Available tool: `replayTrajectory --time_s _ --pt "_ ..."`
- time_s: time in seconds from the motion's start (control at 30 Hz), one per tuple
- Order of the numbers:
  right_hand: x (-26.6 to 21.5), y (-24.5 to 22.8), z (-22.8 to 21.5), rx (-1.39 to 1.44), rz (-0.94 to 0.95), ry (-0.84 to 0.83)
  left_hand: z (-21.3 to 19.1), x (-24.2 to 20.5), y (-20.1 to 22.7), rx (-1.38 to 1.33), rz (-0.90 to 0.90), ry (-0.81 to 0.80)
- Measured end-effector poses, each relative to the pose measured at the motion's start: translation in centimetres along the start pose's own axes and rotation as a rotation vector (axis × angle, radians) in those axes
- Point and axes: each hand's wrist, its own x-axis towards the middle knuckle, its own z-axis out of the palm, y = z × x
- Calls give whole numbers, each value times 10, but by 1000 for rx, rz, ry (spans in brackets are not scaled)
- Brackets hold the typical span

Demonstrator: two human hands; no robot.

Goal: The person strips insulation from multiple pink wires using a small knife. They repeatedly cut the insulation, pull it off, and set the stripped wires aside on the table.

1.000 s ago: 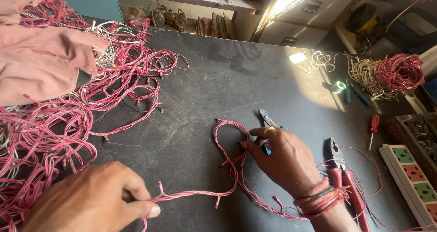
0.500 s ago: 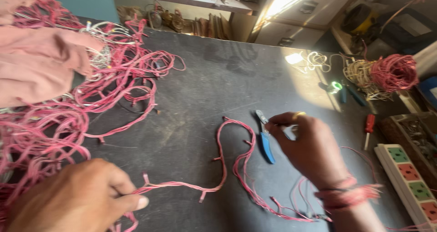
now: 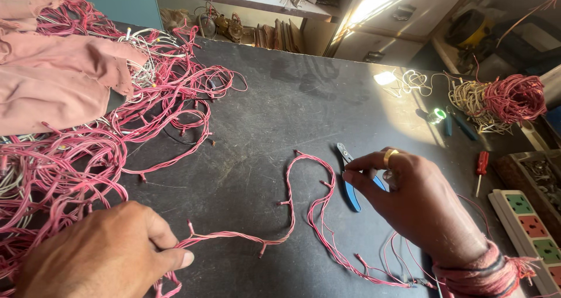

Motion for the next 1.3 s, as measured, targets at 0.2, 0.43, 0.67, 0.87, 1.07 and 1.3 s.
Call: replayTrajectory --time_s 0.2,0.43,0.67,0.87,1.07,1.3 --pt "-4 -6 -15 289 70 103 3 2 1 17 41 26" --pt "-16 -9 -25 1720 -11 89 21 4 7 -69 117 175" --pt "-42 -60 18 1990 65 35 37 13 15 -134 108 202" --pt "-44 -63 33 1947 108 -165 38 9 20 -140 149 181" --pt "-41 -42 -14 1257 111 263 33 7 16 -158 126 173" --pt "-14 8 -28 331 45 -48 25 7 11 -156 79 193"
